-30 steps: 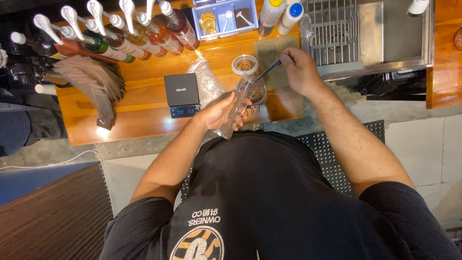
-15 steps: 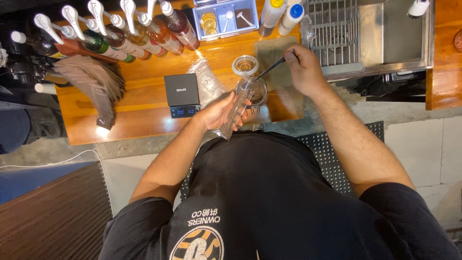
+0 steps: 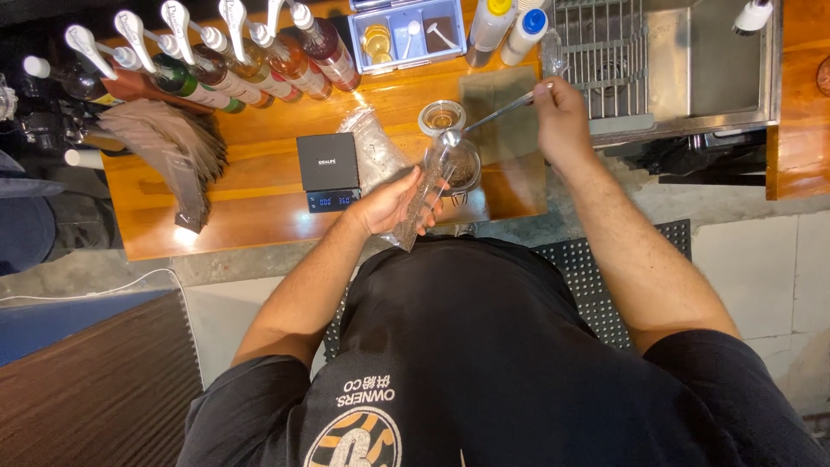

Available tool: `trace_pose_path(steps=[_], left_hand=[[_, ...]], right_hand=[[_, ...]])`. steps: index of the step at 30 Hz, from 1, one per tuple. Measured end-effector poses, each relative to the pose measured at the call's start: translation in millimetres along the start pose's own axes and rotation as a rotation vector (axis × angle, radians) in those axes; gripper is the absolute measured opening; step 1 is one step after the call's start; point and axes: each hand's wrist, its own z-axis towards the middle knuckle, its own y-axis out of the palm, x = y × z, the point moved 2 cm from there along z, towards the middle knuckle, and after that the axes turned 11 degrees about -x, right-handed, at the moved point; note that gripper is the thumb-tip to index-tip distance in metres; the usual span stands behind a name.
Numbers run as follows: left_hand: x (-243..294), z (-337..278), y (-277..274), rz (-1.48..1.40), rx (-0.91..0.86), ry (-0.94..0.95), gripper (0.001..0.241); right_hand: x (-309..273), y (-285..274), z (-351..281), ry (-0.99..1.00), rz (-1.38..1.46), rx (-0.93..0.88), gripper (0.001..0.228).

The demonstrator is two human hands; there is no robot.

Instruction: Measuring and bagging powdered ingredients using a spoon and a digital scale in a bar preparation area.

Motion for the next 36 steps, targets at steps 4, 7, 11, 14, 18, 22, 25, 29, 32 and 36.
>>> trace_pose_path(steps=[4, 7, 11, 14, 18, 22, 25, 29, 32, 36], left_hand=[[-4, -8, -6, 0.005, 0.026, 0.009, 0.072], [-16, -9, -21, -0.038, 0.036, 0.067, 0.064], [-34, -7, -37, -0.117, 0.167, 0.153, 0.095], [-33, -6, -35, -0.129, 0.155, 0.184, 0.091], [-25, -3, -26, -0.094, 0.142, 0.189, 0.089], [-26, 5, -26, -0.092, 0.111, 0.196, 0.091], [-21, 8, -20, -0.136, 0.109, 0.192, 0.096], [-19, 15, -20, -0.080, -0.006, 0.257, 0.079], [-13, 17, -16, -0.017, -0.075, 0.326, 0.069], [-13, 20, -15, 0.071, -0.164, 0.415, 0.060]], right_hand=[[22, -7, 9, -0.023, 0.053, 0.110, 0.034], [25, 0, 2, -0.095, -0.148, 0.106, 0.030], [15, 36, -24, -0.220, -0.530, -0.164, 0.023], [9, 55, -28, -0.165, -0.689, -0.347, 0.026], [1, 60, -25, -0.196, -0.704, -0.312, 0.038], [5, 75, -24, -0.342, -0.341, -0.287, 0.038], [-8, 81, -28, -0.348, -0.056, -0.321, 0.029], [-32, 71, -31, -0.413, -0.112, -0.333, 0.008], [-52, 59, -34, -0.548, -0.208, -0.318, 0.008], [-72, 47, -42, -0.753, -0.350, -0.335, 0.011]])
